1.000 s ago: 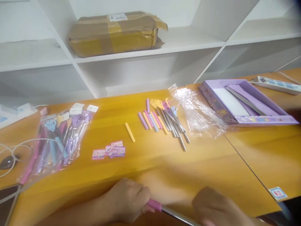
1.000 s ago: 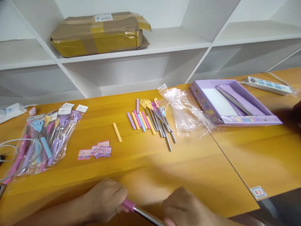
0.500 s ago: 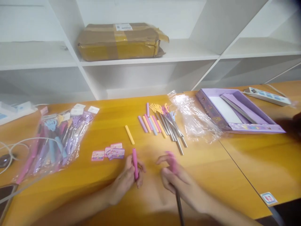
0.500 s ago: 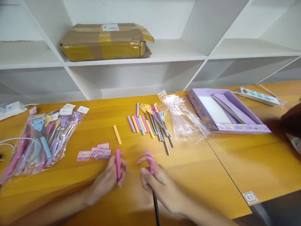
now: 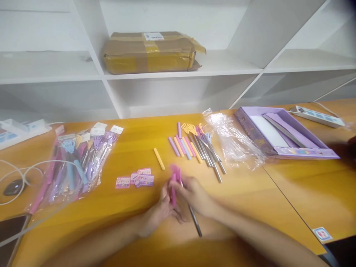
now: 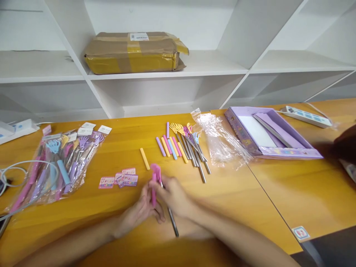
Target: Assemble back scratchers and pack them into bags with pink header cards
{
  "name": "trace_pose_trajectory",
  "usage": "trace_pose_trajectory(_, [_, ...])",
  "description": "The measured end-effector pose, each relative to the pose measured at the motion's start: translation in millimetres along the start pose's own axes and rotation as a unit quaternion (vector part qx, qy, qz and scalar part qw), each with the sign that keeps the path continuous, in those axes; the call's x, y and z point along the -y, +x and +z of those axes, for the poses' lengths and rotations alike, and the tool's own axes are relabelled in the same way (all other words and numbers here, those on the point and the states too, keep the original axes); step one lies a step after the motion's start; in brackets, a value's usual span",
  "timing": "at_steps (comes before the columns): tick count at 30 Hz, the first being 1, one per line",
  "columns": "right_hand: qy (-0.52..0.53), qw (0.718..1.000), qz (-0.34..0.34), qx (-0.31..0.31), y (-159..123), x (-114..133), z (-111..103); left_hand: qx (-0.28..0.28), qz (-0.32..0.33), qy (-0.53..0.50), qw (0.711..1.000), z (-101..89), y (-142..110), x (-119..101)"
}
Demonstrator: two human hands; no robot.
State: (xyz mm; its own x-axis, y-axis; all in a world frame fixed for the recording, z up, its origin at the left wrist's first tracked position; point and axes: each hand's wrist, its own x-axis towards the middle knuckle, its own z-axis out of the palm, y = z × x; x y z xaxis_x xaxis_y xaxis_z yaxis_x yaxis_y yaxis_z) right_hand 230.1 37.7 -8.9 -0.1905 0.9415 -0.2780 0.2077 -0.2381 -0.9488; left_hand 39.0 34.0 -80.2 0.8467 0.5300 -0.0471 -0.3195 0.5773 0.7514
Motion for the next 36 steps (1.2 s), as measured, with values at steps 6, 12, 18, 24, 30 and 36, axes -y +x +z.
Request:
trace_pose_trajectory(6, [-0.375, 0.907, 0.025, -0.188, 64.4, 63.7, -73.1, -0.038, -0.021, 0.032, 0.999, 5.0, 0.7, -14.9])
trace_pose_trajectory(12, [-0.474, 0.854, 0.076, -0.199, 86.9, 63.5, -101.9, -0.035, -0.034, 0.045, 0.998, 0.4, 1.6, -11.7])
trace_pose_trajectory(18, [-0.519, 0.811, 0.135, -0.234, 84.6, 42.5, -162.1, -0.027, -0.071, 0.086, 0.993, -0.1, 0.6, -17.9])
trace_pose_trajectory(24, [-0.532, 0.797, 0.156, -0.240, 92.6, 20.4, -171.4, -0.005, -0.084, 0.080, 0.993, -6.0, 3.1, -15.4])
trace_pose_trajectory(30, [-0.568, 0.784, 0.125, -0.217, 95.8, 8.8, -178.0, -0.017, -0.105, 0.142, 0.984, 11.4, 3.2, -32.9])
trace_pose_trajectory(36, [-0.564, 0.776, 0.065, -0.276, 81.6, 33.0, -154.4, -0.225, 0.060, 0.654, 0.719, -20.4, 8.7, -148.7])
